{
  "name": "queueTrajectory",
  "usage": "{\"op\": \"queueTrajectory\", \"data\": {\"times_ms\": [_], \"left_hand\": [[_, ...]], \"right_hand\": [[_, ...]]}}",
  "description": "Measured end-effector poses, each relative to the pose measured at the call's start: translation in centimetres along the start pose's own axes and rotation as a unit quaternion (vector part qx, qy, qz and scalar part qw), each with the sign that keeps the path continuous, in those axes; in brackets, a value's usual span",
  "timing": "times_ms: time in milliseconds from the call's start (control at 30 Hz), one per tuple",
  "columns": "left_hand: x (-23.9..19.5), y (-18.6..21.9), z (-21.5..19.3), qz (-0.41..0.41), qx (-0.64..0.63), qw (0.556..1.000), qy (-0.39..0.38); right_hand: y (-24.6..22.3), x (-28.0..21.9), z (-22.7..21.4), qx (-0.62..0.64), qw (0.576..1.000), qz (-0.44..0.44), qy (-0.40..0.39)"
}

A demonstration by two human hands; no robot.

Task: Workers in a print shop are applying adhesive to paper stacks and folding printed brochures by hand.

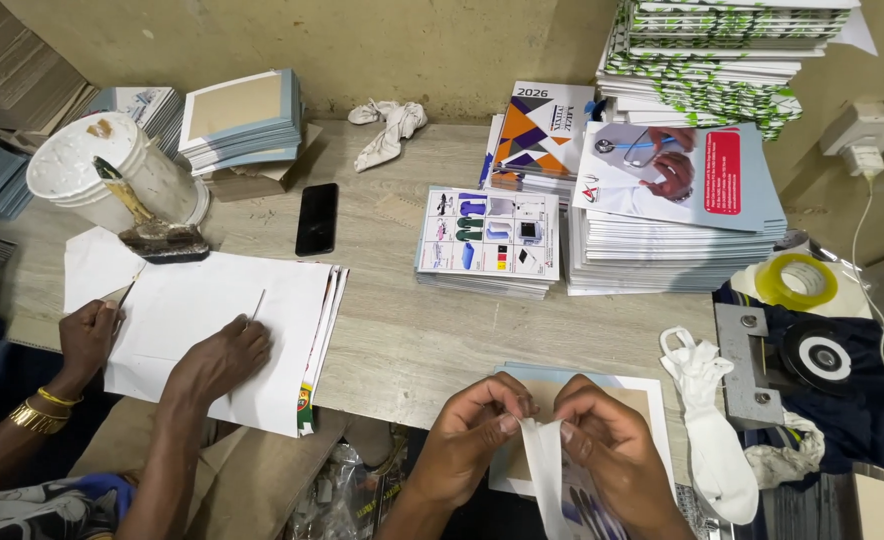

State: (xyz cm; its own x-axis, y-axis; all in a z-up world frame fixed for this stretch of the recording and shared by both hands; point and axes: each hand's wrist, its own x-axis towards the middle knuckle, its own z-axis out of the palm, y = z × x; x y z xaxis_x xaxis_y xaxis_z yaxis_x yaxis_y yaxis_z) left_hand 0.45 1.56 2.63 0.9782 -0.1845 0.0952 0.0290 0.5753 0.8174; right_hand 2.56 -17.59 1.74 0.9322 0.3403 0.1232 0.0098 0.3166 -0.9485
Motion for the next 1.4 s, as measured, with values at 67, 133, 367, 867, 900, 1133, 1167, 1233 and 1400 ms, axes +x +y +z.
{"op": "queueTrajectory", "data": {"times_ms": [67, 133, 367, 867, 900, 1133, 1167, 1233, 1400], "left_hand": [[0.0, -0.2, -0.1, 0.010, -0.020, 1.000, 0.015], [0.0, -0.4, 0.0, 0.019, -0.040, 0.999, 0.030], [0.3, -1.1, 1.0, 0.104, -0.041, 0.989, 0.102], [-0.6, -1.9, 0.2, 0.123, 0.073, 0.967, 0.210], [-0.6, -1.9, 0.3, 0.134, 0.085, 0.966, 0.206], [-0.4, -1.3, 0.2, 0.132, 0.126, 0.959, 0.217], [-0.4, -1.3, 0.0, 0.109, 0.129, 0.960, 0.223], [-0.4, -1.3, -0.3, 0.085, 0.132, 0.961, 0.227], [0.0, -1.2, -0.7, 0.019, 0.140, 0.958, 0.249]], "right_hand": [[0.8, -0.2, -0.4, 0.014, 0.999, -0.032, 0.010], [1.1, -0.4, -0.5, 0.028, 0.997, -0.064, 0.021], [2.2, -1.4, -1.6, 0.024, 0.983, -0.153, 0.096], [4.0, -3.8, -5.3, 0.045, 0.970, -0.153, 0.183], [3.8, -3.9, -5.4, 0.053, 0.971, -0.156, 0.171], [3.4, -3.8, -5.8, 0.085, 0.970, -0.118, 0.195], [3.2, -3.8, -5.7, 0.100, 0.971, -0.118, 0.185], [2.9, -3.6, -5.6, 0.115, 0.971, -0.117, 0.177], [2.5, -3.1, -5.5, 0.115, 0.975, -0.069, 0.179]]}}
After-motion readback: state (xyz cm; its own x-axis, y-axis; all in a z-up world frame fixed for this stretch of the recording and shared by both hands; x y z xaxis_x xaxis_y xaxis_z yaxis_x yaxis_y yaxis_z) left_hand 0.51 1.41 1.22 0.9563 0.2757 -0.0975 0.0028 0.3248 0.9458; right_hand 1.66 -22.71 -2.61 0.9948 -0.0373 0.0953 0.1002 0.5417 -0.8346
